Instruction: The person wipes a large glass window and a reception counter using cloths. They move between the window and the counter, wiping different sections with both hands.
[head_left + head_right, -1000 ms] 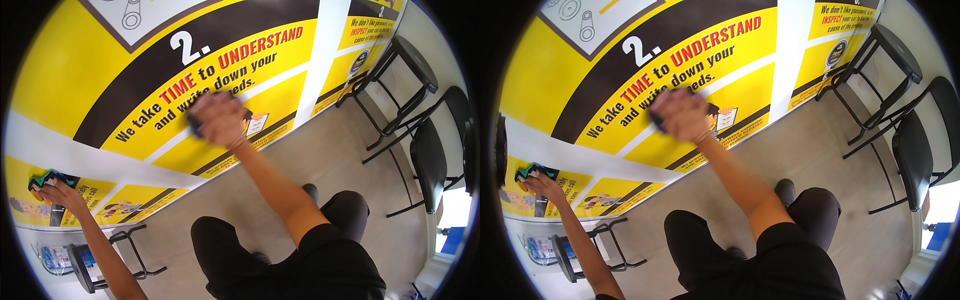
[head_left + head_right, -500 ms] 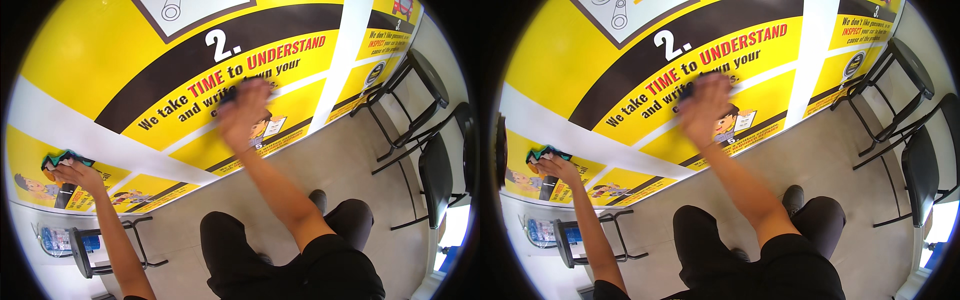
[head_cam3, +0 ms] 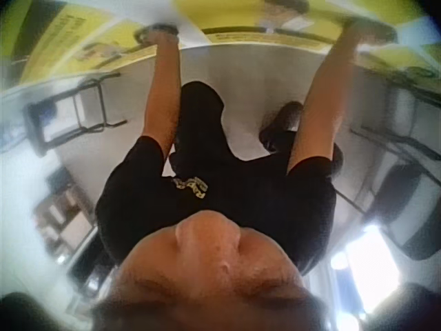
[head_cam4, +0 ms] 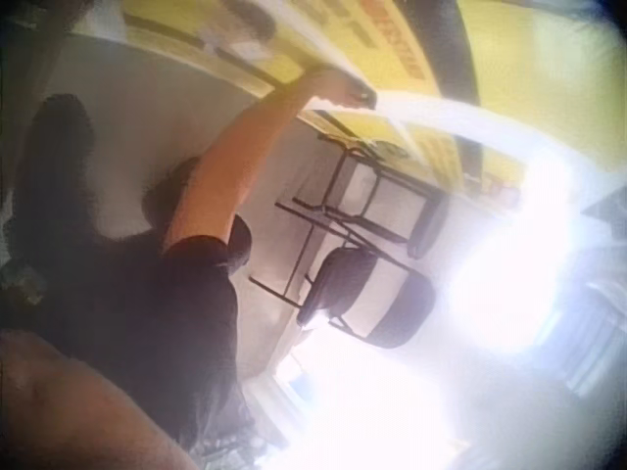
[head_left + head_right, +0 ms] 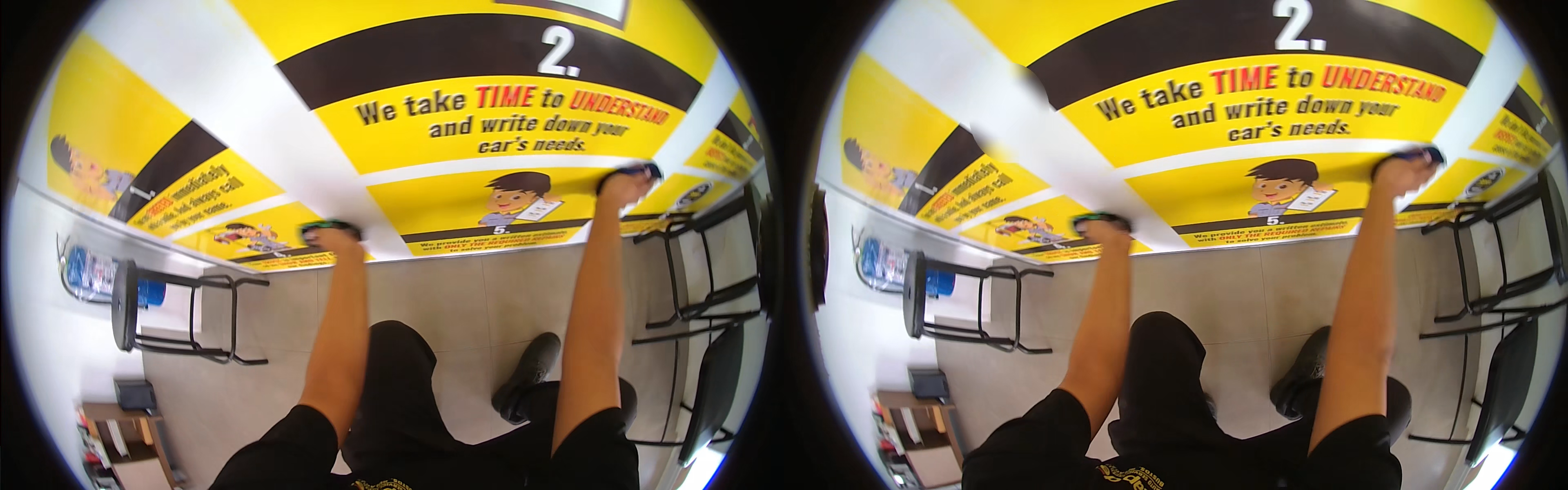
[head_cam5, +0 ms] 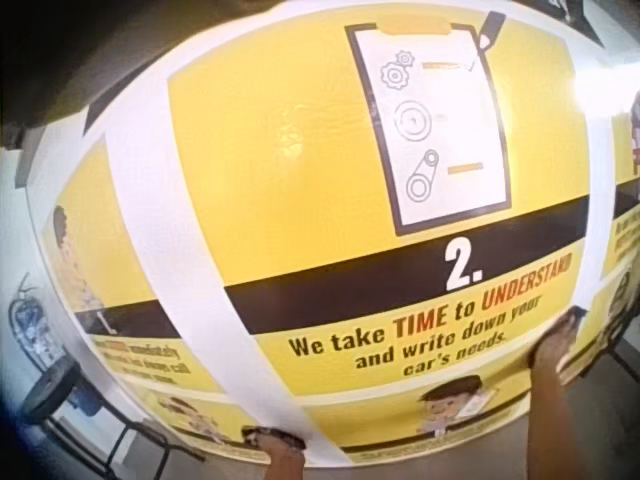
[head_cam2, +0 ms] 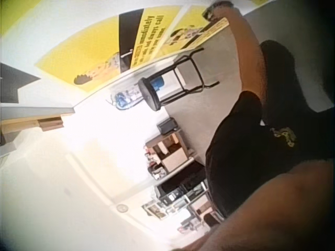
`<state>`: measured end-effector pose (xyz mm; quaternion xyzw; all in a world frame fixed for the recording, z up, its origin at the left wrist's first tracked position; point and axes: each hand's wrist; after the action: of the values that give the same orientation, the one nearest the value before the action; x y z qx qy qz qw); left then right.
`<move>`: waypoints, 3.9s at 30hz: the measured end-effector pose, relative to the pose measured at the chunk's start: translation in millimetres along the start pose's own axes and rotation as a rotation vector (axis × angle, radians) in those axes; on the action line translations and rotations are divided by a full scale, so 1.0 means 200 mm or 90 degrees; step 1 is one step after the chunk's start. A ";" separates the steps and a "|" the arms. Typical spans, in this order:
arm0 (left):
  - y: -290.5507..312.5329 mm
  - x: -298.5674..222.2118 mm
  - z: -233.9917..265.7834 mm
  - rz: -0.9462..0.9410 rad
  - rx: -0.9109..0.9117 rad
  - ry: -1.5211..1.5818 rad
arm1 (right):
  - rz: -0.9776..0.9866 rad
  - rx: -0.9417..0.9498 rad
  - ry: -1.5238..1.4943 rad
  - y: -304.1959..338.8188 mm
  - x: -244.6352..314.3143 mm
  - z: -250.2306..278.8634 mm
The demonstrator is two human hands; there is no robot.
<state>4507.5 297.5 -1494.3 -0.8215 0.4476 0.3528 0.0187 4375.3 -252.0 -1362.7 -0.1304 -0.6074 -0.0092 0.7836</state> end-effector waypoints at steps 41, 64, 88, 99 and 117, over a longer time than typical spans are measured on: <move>0.30 -1.74 -1.83 -1.270 0.243 -0.374 | 0.510 -0.197 -0.075 -0.60 1.66 0.40; 0.16 -2.03 -2.14 -1.489 0.184 -0.475 | 0.449 -0.237 -0.132 -1.41 2.29 0.53; 1.94 -2.60 -0.87 0.890 0.239 -0.402 | -0.553 0.603 0.032 0.32 1.52 2.78; 2.27 -2.75 -1.40 0.931 0.366 -0.107 | -0.495 0.739 -0.201 0.40 2.50 3.03; 4.03 -2.64 -1.49 1.285 0.598 -0.090 | -0.382 0.458 -0.548 -0.21 2.32 4.76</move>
<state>3885.7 93.0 -726.2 0.0294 0.9968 0.0478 0.0577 3586.2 -21.3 -694.4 0.3250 -0.8433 0.0293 0.4271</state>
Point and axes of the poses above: each hand's wrist, its own y-axis away from the middle knuckle, its own z-axis out of the back of the hand, x = y × z, and after that the axes turned 14 degrees about y, right-handed
